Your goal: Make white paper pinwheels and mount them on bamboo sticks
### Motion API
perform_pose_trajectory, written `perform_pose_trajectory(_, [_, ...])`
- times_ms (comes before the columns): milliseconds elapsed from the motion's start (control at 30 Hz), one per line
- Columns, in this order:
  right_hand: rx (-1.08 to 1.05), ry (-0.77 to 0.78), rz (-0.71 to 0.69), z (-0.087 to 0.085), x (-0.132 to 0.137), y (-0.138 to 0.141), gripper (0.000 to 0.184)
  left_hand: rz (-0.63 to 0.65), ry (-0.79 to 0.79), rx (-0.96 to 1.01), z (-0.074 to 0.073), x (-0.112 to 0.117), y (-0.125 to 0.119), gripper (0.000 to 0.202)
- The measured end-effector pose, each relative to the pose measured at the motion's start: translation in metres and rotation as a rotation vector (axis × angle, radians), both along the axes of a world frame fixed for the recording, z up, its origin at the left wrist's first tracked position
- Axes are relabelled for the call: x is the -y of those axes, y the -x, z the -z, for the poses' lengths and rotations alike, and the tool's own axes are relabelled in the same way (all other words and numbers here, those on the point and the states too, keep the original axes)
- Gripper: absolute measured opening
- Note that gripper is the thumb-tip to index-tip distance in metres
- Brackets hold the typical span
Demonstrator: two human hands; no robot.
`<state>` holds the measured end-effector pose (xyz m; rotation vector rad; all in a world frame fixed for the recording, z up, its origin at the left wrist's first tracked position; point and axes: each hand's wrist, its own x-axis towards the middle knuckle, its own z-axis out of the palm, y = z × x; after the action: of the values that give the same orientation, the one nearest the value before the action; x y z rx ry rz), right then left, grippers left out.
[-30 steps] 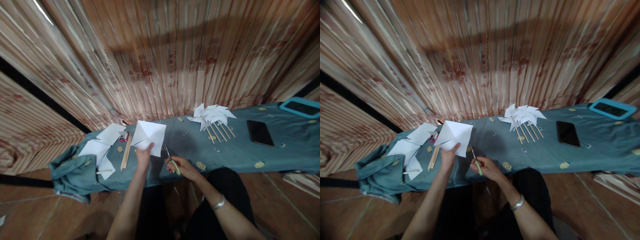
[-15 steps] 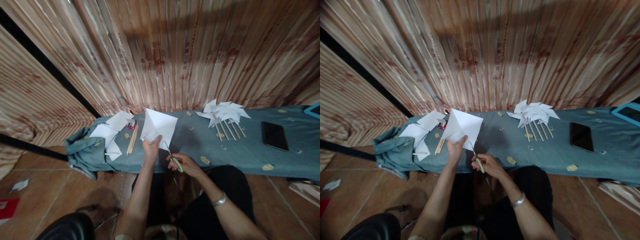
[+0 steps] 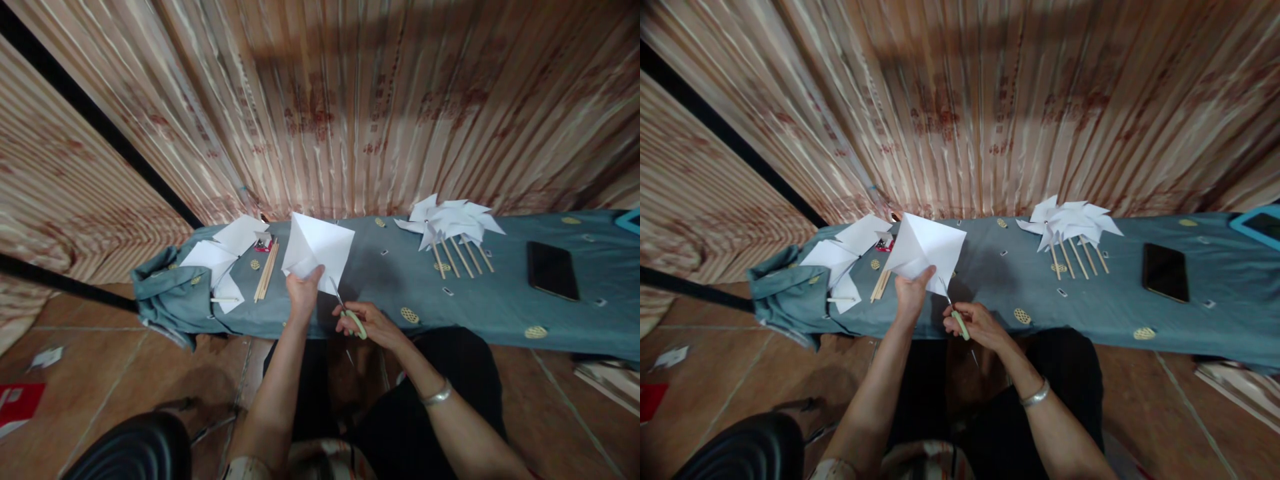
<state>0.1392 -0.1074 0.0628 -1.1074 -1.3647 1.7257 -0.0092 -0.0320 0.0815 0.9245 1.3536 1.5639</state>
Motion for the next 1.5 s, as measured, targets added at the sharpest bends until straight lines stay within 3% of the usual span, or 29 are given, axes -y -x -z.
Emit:
perform_pose_trajectory(667, [0.002,0.014,0.016,0.005,0.000,0.002,0.047,0.052,-0.009,-0.037,-0.003,0.003,0.003,0.025])
perform_pose_trajectory(1500, [-0.042,0.080,0.050,0.009,0.000,0.008,0.047,0.027,0.029,0.023,0.007,-0.002,0.006,0.030])
